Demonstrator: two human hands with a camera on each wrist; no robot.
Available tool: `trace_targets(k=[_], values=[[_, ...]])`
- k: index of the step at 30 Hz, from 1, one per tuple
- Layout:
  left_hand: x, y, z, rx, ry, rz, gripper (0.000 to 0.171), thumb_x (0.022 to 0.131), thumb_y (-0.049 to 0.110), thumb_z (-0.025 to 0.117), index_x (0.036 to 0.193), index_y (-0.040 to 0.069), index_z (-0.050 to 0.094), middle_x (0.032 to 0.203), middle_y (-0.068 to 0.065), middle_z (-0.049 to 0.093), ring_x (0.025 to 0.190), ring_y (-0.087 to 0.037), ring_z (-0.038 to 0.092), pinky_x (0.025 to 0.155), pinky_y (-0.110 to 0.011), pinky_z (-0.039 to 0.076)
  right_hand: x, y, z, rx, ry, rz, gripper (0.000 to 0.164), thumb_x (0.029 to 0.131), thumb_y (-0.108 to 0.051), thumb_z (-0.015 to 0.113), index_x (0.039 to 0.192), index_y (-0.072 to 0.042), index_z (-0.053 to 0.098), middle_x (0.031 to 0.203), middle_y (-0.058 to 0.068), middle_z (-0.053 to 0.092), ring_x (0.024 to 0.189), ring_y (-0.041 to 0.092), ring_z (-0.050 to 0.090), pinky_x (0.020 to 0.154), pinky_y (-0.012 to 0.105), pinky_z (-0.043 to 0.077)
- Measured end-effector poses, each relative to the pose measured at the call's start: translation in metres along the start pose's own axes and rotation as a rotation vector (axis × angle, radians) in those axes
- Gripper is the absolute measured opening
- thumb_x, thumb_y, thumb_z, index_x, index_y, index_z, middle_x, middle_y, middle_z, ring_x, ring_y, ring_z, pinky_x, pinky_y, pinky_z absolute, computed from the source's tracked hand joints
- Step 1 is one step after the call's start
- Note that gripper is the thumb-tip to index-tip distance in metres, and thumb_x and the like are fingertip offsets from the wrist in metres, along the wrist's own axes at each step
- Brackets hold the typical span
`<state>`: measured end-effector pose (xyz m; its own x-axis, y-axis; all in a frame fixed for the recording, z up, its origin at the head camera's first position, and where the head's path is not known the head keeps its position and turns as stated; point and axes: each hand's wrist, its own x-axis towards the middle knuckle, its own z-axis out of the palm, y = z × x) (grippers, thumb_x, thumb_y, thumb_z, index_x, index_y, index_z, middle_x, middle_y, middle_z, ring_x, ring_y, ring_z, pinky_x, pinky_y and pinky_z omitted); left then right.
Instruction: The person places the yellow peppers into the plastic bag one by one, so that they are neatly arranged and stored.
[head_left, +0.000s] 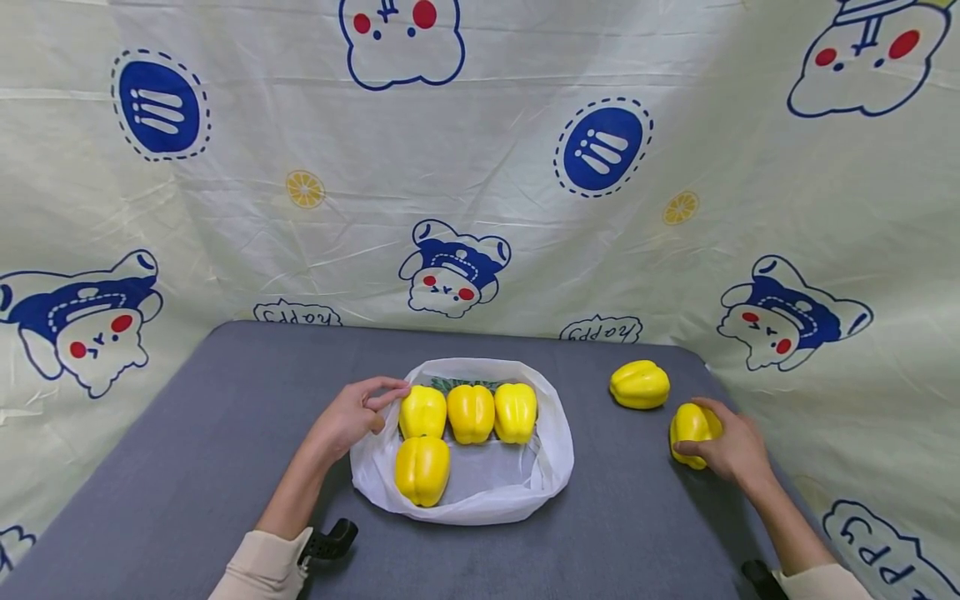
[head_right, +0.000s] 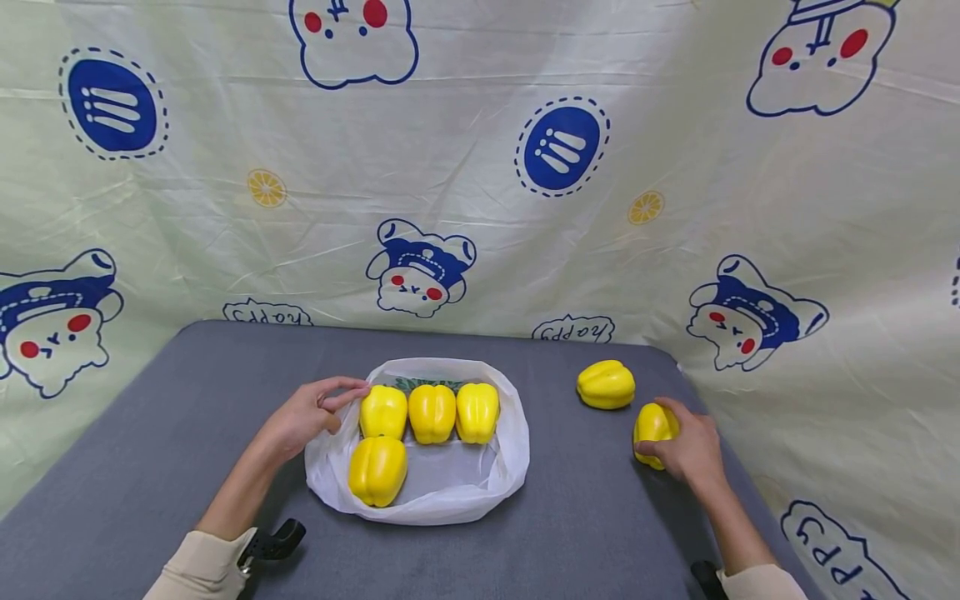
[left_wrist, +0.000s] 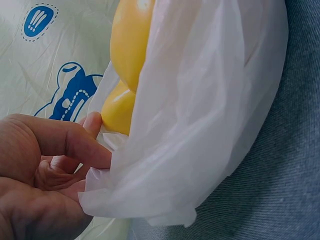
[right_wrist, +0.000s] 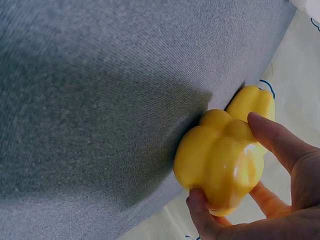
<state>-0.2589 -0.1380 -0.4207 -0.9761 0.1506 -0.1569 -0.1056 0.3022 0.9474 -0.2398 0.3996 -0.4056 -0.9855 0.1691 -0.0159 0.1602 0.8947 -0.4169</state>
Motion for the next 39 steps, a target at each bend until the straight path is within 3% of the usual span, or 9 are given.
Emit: trace_targets(k=[17,33,39], values=[[-0.001,0.002,-0.001,0.005,0.000,0.003,0.067,0.080,-0.019,0.046,0.137,0.012,0.062,0.142,-0.011,0.062,0.150,-0.034,0.037,0.056,-0.027,0.035,-0.009,-0.008,0.002,0.020,0.082,-0.012,0.081,0.079,-0.031,0.081,0.143,0.003,0.045,0.132,0.038,0.046,0.111,0.051,0.033,0.084,0.062,0.036],[-0.001,0.001,-0.001,0.013,0.006,-0.005,0.066,0.081,-0.018,0.047,0.137,0.012,0.061,0.143,-0.011,0.061,0.149,-0.035,0.038,0.058,-0.026,0.038,-0.019,-0.043,-0.006,-0.005,0.124,-0.124,0.083,0.075,-0.038,0.084,0.141,-0.001,0.050,0.122,0.035,0.052,0.107,0.047,0.037,0.076,0.051,0.035],[-0.001,0.002,0.000,0.010,0.001,-0.010,0.066,0.081,-0.018,0.047,0.138,0.012,0.061,0.143,-0.011,0.062,0.148,-0.034,0.039,0.059,-0.027,0.038,-0.021,-0.056,-0.007,0.009,0.113,-0.132,0.086,0.076,-0.040,0.084,0.144,-0.001,0.049,0.125,0.034,0.049,0.110,0.047,0.036,0.077,0.053,0.037]])
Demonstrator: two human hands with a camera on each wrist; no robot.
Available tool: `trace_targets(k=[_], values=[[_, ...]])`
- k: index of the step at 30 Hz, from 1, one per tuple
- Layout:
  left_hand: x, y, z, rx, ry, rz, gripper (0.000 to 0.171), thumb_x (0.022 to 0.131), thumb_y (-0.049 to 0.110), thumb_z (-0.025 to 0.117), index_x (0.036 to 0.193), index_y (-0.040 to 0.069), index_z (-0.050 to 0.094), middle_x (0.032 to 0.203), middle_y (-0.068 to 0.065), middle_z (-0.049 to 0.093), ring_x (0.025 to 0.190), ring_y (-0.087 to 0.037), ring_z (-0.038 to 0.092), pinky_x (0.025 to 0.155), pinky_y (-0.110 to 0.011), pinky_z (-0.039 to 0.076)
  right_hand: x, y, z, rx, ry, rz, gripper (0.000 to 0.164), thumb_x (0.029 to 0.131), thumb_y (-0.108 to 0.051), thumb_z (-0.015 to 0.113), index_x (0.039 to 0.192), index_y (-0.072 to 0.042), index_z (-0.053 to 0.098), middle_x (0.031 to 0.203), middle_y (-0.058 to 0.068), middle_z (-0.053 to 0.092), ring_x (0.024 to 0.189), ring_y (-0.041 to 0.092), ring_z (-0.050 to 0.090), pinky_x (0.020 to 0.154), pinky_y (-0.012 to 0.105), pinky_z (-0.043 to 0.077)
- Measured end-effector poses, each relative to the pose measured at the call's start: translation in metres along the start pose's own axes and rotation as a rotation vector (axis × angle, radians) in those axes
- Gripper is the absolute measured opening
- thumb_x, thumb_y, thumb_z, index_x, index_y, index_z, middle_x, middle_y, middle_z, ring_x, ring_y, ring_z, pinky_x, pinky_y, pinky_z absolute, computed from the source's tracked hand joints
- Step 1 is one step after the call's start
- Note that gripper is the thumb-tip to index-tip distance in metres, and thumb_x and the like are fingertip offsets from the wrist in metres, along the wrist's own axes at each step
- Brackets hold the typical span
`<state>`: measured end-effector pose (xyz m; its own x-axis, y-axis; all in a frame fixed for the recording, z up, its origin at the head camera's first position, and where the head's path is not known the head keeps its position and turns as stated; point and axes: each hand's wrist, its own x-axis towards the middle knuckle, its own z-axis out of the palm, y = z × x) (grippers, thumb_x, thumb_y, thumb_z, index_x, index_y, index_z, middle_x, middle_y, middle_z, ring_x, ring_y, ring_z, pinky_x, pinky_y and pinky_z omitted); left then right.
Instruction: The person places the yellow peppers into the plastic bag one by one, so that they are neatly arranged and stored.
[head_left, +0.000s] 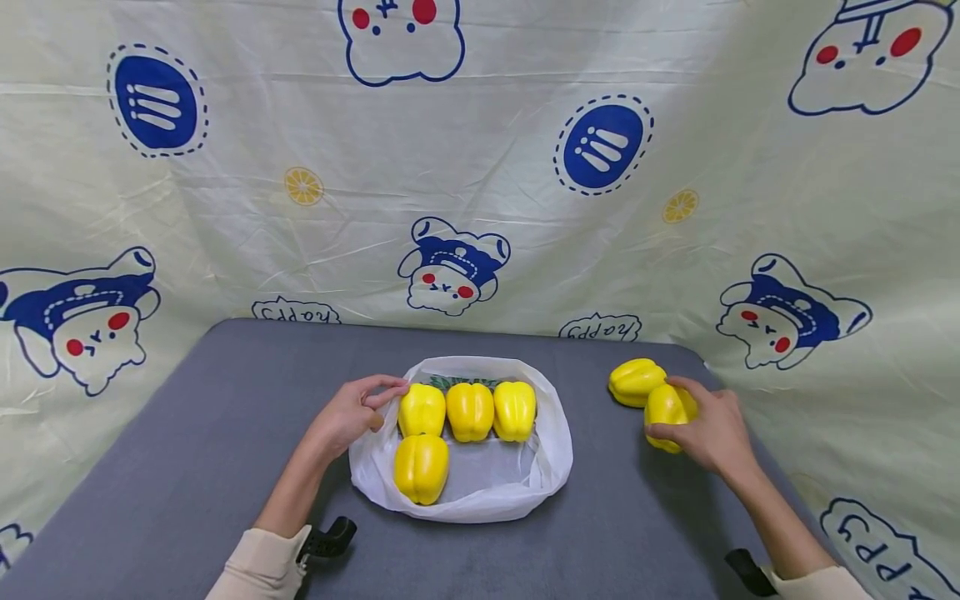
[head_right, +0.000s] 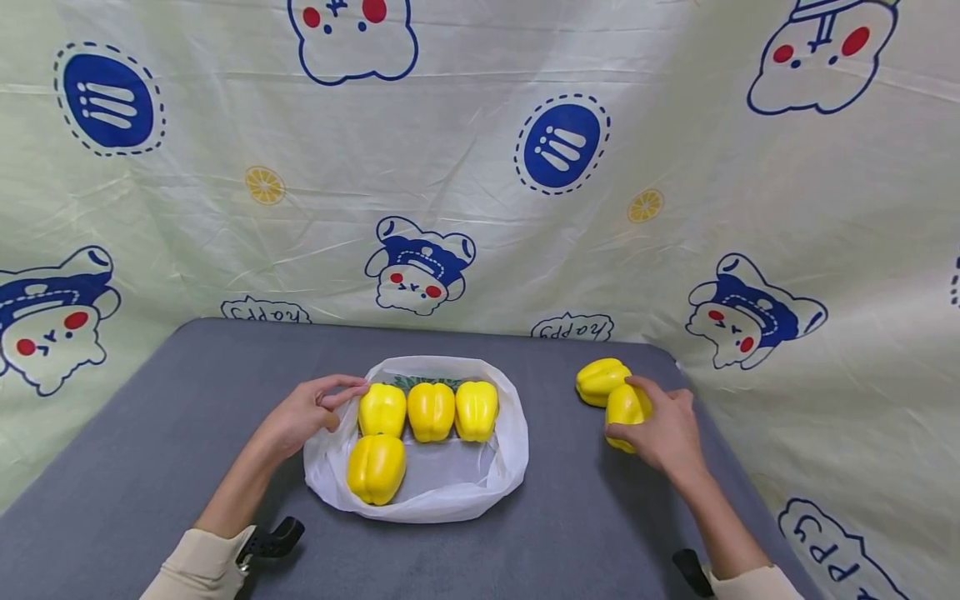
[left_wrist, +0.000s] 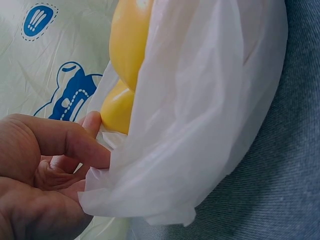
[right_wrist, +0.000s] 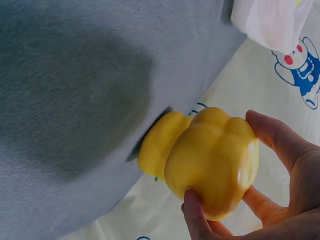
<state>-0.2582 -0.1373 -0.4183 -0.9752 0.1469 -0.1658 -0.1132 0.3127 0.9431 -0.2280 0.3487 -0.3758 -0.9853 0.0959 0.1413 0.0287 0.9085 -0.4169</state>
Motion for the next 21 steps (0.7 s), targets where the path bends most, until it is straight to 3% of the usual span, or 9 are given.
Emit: trace_targets(k=[21], values=[[0.000,0.000,-0.001,0.001,-0.001,0.003,0.066,0.080,-0.019,0.047,0.136,0.012,0.062,0.142,-0.012,0.062,0.149,-0.035,0.038,0.056,-0.027,0.034,-0.003,-0.041,0.008,0.036,-0.003,-0.033,0.085,0.075,-0.042,0.084,0.144,-0.006,0.050,0.127,0.035,0.042,0.109,0.046,0.042,0.077,0.054,0.045]])
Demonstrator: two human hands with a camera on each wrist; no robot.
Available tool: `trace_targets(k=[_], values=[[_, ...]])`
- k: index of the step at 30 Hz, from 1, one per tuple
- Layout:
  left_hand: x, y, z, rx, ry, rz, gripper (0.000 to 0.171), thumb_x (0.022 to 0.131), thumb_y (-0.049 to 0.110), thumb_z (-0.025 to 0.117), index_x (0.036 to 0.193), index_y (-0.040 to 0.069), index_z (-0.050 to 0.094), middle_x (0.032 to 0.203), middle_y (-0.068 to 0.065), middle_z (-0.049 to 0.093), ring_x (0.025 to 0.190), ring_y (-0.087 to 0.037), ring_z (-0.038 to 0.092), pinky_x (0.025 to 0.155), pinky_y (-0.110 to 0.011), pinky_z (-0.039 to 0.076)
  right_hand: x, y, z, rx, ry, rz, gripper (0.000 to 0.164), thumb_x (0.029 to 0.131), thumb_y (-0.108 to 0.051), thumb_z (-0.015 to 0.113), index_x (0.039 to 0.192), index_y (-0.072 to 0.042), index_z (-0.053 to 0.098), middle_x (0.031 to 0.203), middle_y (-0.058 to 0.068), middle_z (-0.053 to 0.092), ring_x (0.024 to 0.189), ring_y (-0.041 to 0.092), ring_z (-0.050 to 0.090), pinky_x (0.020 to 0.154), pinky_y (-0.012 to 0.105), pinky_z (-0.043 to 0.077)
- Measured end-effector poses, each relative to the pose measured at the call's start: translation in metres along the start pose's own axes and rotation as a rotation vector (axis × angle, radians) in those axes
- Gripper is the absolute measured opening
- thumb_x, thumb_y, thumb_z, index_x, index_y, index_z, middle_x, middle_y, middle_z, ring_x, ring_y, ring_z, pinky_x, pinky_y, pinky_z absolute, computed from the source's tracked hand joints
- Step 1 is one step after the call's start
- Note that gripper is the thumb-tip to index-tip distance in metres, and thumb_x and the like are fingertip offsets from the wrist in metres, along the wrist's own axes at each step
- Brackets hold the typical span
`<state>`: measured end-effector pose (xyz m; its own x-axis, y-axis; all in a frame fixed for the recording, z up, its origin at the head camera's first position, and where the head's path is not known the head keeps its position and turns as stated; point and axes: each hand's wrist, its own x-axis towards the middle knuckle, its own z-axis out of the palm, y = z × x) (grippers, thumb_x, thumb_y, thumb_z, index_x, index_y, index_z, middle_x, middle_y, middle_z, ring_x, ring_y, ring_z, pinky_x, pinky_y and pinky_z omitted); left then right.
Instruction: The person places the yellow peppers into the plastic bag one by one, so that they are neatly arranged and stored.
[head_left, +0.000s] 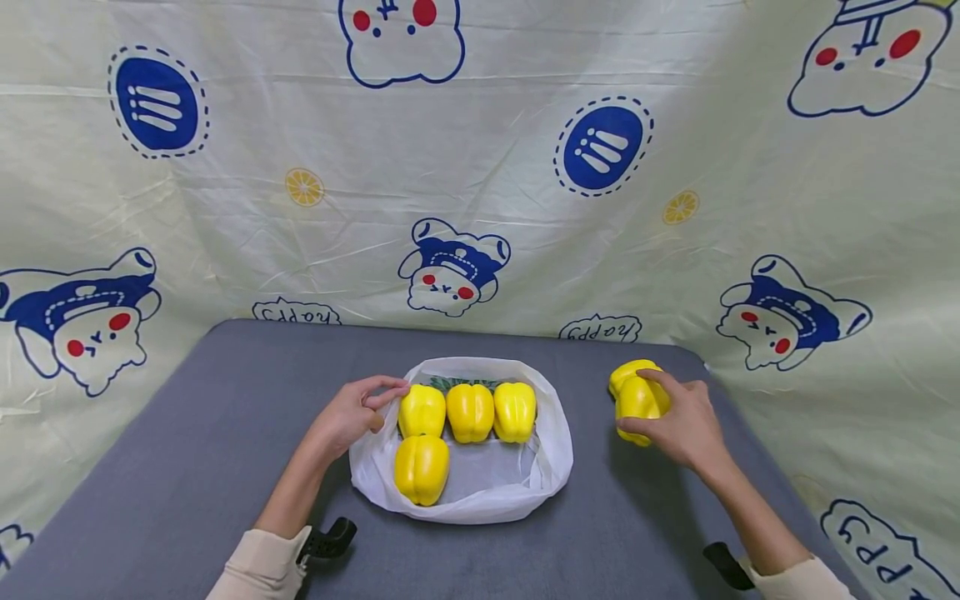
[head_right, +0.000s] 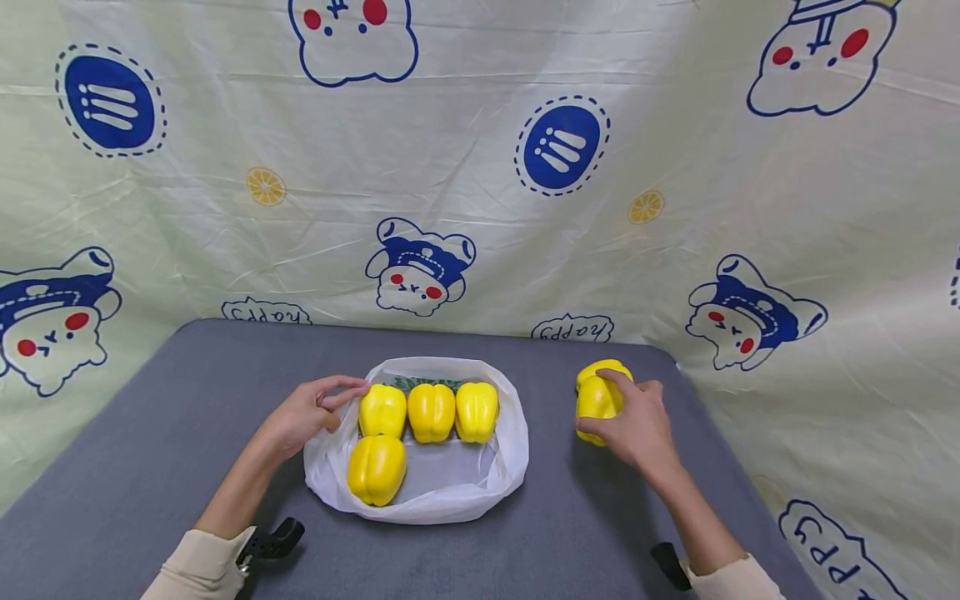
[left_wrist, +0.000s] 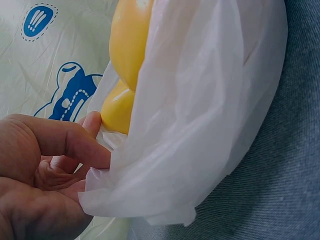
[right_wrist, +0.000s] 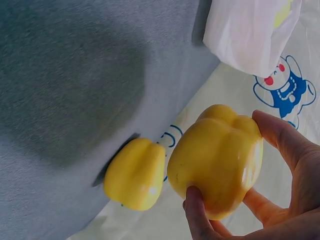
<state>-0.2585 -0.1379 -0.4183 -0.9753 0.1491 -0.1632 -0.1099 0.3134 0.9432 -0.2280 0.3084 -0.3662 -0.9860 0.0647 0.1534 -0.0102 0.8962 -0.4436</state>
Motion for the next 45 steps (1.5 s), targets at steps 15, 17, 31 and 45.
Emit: trace_targets(k=[15,17,31,45], values=[[-0.001,-0.001,0.000,-0.006,-0.006,0.000,0.067,0.079,-0.019,0.046,0.136,0.012,0.062,0.143,-0.012,0.061,0.146,-0.033,0.041,0.055,-0.027,0.033,0.001,-0.027,0.010,0.016,0.010,-0.054,0.079,0.076,-0.042,0.083,0.142,-0.010,0.053,0.128,0.033,0.045,0.108,0.044,0.046,0.079,0.053,0.048],[-0.001,-0.001,0.000,-0.007,-0.007,-0.002,0.067,0.079,-0.019,0.047,0.136,0.012,0.062,0.143,-0.012,0.061,0.146,-0.034,0.041,0.055,-0.027,0.033,0.002,-0.029,0.012,0.015,0.016,-0.063,0.080,0.076,-0.042,0.083,0.142,-0.010,0.053,0.129,0.033,0.046,0.108,0.044,0.046,0.079,0.053,0.049],[-0.001,-0.001,0.000,0.015,0.002,-0.008,0.067,0.080,-0.019,0.047,0.137,0.013,0.062,0.143,-0.011,0.061,0.147,-0.034,0.040,0.059,-0.027,0.039,0.001,-0.053,0.020,0.040,0.006,-0.131,0.080,0.075,-0.041,0.085,0.143,-0.011,0.054,0.122,0.026,0.056,0.111,0.040,0.045,0.078,0.050,0.052],[0.000,-0.001,0.000,-0.026,-0.009,0.029,0.068,0.078,-0.021,0.043,0.136,0.009,0.062,0.142,-0.013,0.062,0.148,-0.033,0.039,0.054,-0.028,0.029,-0.002,-0.070,0.024,0.069,-0.002,-0.198,0.077,0.074,-0.041,0.086,0.141,-0.014,0.057,0.117,0.022,0.058,0.106,0.036,0.047,0.073,0.040,0.047]])
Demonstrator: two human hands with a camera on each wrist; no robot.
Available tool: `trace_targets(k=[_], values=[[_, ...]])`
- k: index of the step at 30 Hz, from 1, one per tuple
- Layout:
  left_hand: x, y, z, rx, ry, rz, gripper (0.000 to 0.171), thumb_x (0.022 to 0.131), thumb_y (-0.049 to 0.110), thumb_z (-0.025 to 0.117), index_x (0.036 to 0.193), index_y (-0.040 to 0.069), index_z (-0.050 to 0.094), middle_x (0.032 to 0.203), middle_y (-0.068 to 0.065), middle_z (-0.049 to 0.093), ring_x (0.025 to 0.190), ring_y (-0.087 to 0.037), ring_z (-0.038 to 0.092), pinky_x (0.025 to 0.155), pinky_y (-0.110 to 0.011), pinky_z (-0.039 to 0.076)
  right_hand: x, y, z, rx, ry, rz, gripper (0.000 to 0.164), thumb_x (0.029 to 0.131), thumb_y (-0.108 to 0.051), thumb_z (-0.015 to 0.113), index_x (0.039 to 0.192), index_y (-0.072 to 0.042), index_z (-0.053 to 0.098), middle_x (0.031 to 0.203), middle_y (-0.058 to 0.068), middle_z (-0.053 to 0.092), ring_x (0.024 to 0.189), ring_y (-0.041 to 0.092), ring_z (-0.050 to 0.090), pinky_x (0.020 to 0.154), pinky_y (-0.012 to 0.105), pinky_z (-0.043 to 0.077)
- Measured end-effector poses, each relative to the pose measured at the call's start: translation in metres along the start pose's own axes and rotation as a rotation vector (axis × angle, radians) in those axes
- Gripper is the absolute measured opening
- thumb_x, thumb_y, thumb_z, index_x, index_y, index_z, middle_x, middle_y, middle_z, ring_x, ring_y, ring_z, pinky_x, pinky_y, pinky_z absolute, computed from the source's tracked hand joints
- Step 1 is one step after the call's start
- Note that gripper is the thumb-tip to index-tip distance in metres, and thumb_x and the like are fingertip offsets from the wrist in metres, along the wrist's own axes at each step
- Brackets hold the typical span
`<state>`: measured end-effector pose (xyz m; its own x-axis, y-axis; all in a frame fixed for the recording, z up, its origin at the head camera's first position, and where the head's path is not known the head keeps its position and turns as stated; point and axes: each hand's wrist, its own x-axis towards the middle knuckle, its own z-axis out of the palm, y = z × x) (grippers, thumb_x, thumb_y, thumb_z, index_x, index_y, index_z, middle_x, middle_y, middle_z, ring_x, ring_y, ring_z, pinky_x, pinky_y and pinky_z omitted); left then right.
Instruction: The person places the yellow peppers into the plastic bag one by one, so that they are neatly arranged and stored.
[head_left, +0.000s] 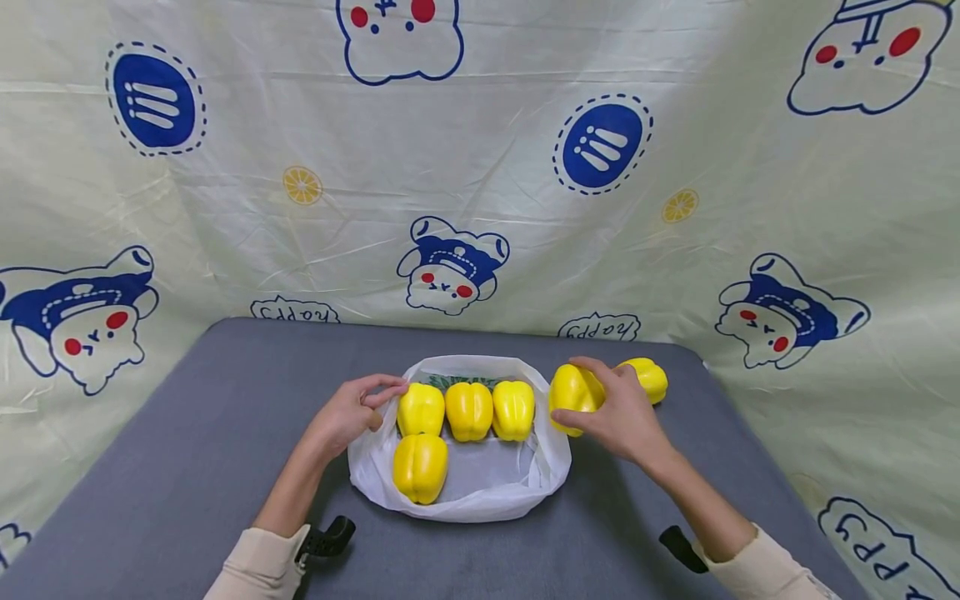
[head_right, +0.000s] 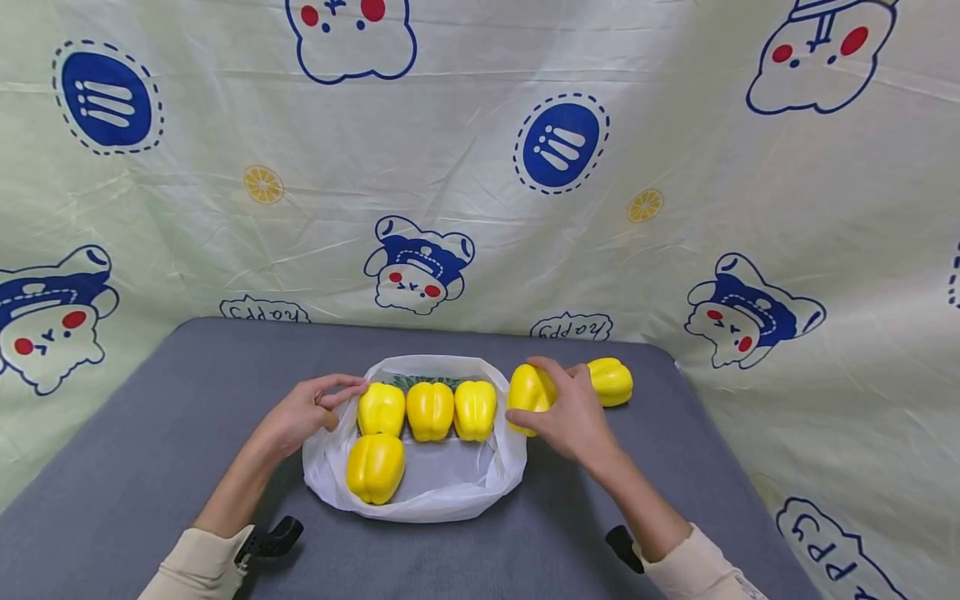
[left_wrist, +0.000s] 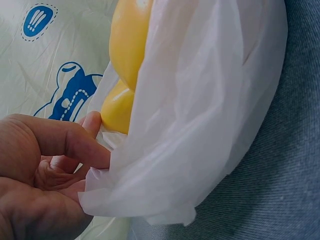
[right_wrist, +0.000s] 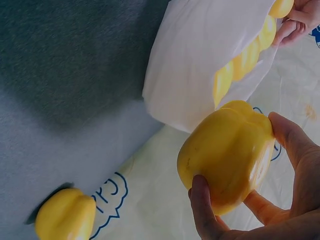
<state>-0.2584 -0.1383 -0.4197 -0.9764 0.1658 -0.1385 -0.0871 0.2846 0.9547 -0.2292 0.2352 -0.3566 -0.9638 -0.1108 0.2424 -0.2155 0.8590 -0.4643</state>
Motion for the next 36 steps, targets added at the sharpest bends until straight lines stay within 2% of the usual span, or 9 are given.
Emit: trace_targets(k=[17,23,36], values=[[0.000,0.000,0.000,0.011,0.005,-0.008,0.067,0.079,-0.020,0.044,0.137,0.009,0.062,0.142,-0.012,0.062,0.147,-0.033,0.041,0.056,-0.028,0.034,-0.001,-0.031,0.021,0.036,-0.073,-0.031,0.077,0.073,-0.042,0.087,0.141,-0.021,0.057,0.121,0.019,0.050,0.101,0.032,0.053,0.079,0.042,0.052],[0.000,0.000,0.000,0.006,0.000,-0.010,0.068,0.079,-0.021,0.044,0.137,0.009,0.061,0.142,-0.012,0.062,0.148,-0.034,0.040,0.056,-0.028,0.033,-0.003,-0.042,0.030,0.055,-0.122,-0.006,0.079,0.073,-0.041,0.086,0.144,-0.024,0.055,0.123,0.018,0.048,0.099,0.031,0.056,0.079,0.041,0.055],[0.001,0.000,0.000,0.003,-0.002,-0.009,0.068,0.079,-0.021,0.044,0.138,0.010,0.061,0.142,-0.012,0.062,0.148,-0.034,0.039,0.055,-0.028,0.032,-0.012,-0.064,0.052,0.105,-0.146,-0.009,0.078,0.069,-0.040,0.090,0.140,-0.030,0.058,0.124,0.012,0.050,0.101,0.027,0.054,0.079,0.038,0.056]])
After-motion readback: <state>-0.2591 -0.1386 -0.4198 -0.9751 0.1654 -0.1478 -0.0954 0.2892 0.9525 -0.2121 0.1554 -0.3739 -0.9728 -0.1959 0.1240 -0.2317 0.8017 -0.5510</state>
